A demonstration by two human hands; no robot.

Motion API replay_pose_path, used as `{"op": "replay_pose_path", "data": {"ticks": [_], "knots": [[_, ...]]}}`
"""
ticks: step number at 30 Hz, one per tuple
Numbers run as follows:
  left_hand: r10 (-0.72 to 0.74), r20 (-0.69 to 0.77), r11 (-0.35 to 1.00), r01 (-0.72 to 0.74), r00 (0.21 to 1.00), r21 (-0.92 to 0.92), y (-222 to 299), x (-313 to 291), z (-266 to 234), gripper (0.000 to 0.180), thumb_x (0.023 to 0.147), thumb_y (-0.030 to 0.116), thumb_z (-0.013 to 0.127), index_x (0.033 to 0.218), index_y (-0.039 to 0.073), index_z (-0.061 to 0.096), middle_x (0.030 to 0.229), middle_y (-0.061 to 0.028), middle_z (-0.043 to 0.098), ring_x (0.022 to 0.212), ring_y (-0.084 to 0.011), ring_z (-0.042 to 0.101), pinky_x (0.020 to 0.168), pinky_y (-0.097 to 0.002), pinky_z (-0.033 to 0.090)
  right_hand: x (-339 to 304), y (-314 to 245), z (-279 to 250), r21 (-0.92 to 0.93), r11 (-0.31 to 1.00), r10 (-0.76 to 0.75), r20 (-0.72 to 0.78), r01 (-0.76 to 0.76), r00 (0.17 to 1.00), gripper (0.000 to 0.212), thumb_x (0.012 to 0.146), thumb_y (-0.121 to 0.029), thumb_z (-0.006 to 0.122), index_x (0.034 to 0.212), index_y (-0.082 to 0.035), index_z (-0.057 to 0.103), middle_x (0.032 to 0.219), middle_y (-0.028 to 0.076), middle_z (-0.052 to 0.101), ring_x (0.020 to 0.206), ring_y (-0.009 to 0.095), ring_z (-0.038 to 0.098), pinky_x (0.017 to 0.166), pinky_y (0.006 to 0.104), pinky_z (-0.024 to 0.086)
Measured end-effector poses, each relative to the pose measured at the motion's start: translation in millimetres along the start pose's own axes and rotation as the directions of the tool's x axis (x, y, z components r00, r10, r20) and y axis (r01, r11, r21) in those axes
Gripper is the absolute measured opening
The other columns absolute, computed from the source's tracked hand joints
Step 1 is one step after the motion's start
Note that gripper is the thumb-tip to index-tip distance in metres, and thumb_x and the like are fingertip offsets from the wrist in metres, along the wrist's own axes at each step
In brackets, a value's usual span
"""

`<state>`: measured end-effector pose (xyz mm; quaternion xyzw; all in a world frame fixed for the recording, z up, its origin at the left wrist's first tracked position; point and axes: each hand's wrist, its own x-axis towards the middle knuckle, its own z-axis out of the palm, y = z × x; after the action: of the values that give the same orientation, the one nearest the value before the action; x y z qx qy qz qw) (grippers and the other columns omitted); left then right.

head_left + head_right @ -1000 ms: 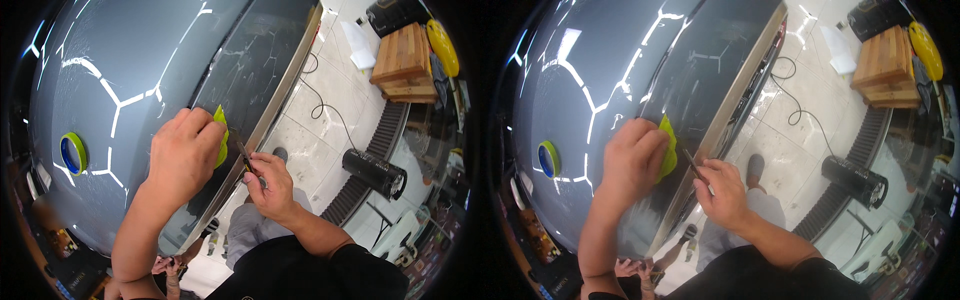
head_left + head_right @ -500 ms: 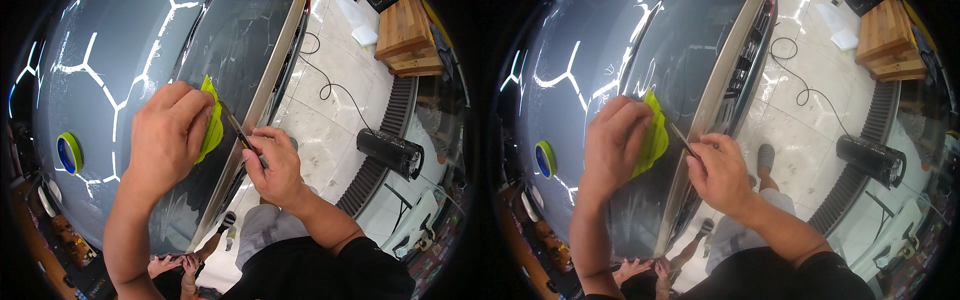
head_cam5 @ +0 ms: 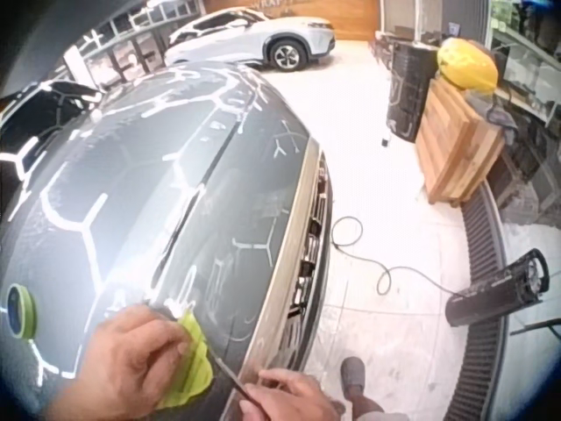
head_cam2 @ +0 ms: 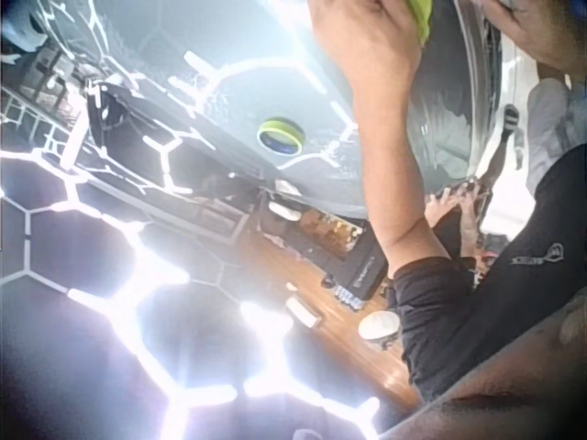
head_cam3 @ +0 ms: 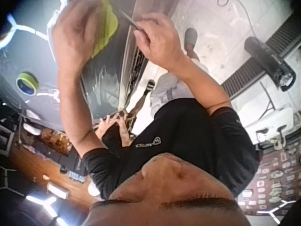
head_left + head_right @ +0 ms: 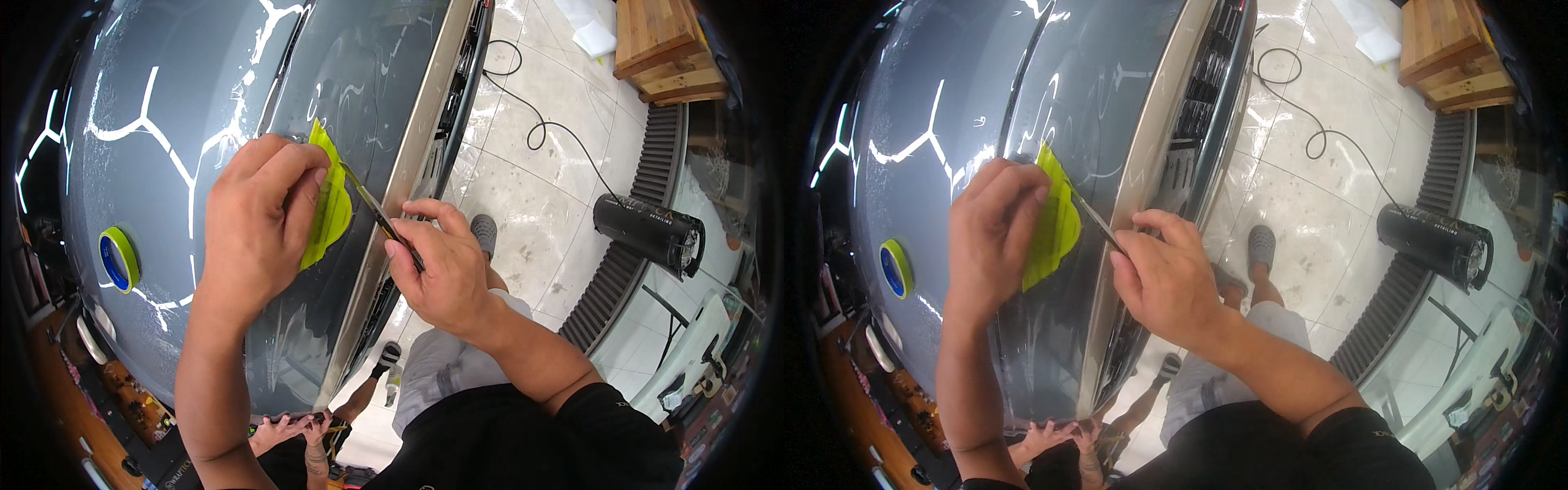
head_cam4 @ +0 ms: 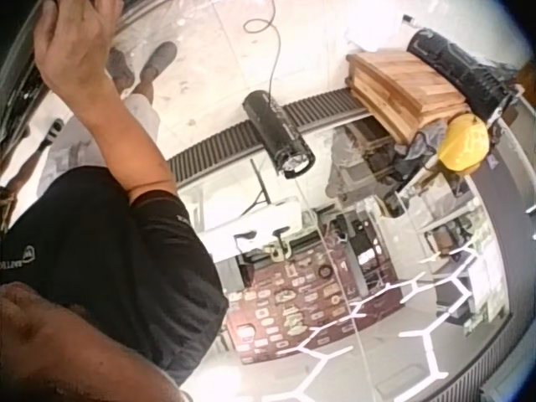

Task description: The person uses a metal squeegee to smooth a protective film onto the front bumper of a gray car, working around a yellow logo. They then use a yellow squeegee to press the film firmly into the contours of the bumper and trim the edges.

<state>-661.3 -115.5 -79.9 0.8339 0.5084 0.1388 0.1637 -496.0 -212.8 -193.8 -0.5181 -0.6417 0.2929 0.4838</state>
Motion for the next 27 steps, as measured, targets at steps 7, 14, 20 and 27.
{"op": "replay_pose_path", "data": {"ticks": [7,14,20,27], "knots": [[-0.027,0.008,0.999,0.027,1.0,-0.031,0.4,-2.1,-3.4,0.006,0.089,0.001,0.066,0.095,0.001,0.067,0.083,-0.0135,0.061,0.076,-0.0332,0.061,0.069,-0.0394,0.049,-0.4,-3.2,0.9,-0.011,1.0,-0.007,-0.003,0.007,1.0,0.023,0.08,-0.003,0.074,0.102,0.002,0.067,0.087,0.012,0.069,0.105,0.035,0.064,0.089,0.0465,0.048],[-0.05,0.018,0.999,0.051,0.999,-0.007,0.5,-7.7,-7.3,0.005,0.091,0.002,0.064,0.095,0.001,0.066,0.083,-0.0134,0.061,0.075,-0.0323,0.062,0.068,-0.039,0.049,-5.4,-7.4,1.4,-0.013,0.999,0.032,-0.009,-0.032,0.999,0.022,0.08,-0.003,0.074,0.101,0.001,0.067,0.09,0.015,0.068,0.105,0.035,0.064,0.091,0.0467,0.048],[-0.006,0.071,0.997,0.011,0.997,-0.071,-0.6,-16.5,-13.3,0.007,0.092,0.001,0.062,0.098,0.001,0.064,0.089,-0.0118,0.064,0.083,-0.0321,0.06,0.076,-0.0375,0.048,-14.4,-4.2,1.6,0.138,0.972,0.192,-0.014,-0.188,0.981,0.022,0.084,-0.005,0.074,0.105,0.0,0.067,0.112,0.021,0.066,0.101,0.038,0.064,0.089,0.0447,0.051],[-0.188,0.048,0.922,0.193,0.981,-0.335,-6.4,-33.3,-11.5,0.006,0.097,0.003,0.058,0.099,0.0,0.063,0.094,-0.01,0.068,0.086,-0.0217,0.063,0.079,-0.0311,0.048,-16.9,-1.0,0.9,0.218,0.957,0.199,-0.016,-0.191,0.98,0.023,0.086,-0.004,0.074,0.107,0.0,0.065,0.117,0.023,0.065,0.093,0.036,0.066,0.081,0.0412,0.054]]}}
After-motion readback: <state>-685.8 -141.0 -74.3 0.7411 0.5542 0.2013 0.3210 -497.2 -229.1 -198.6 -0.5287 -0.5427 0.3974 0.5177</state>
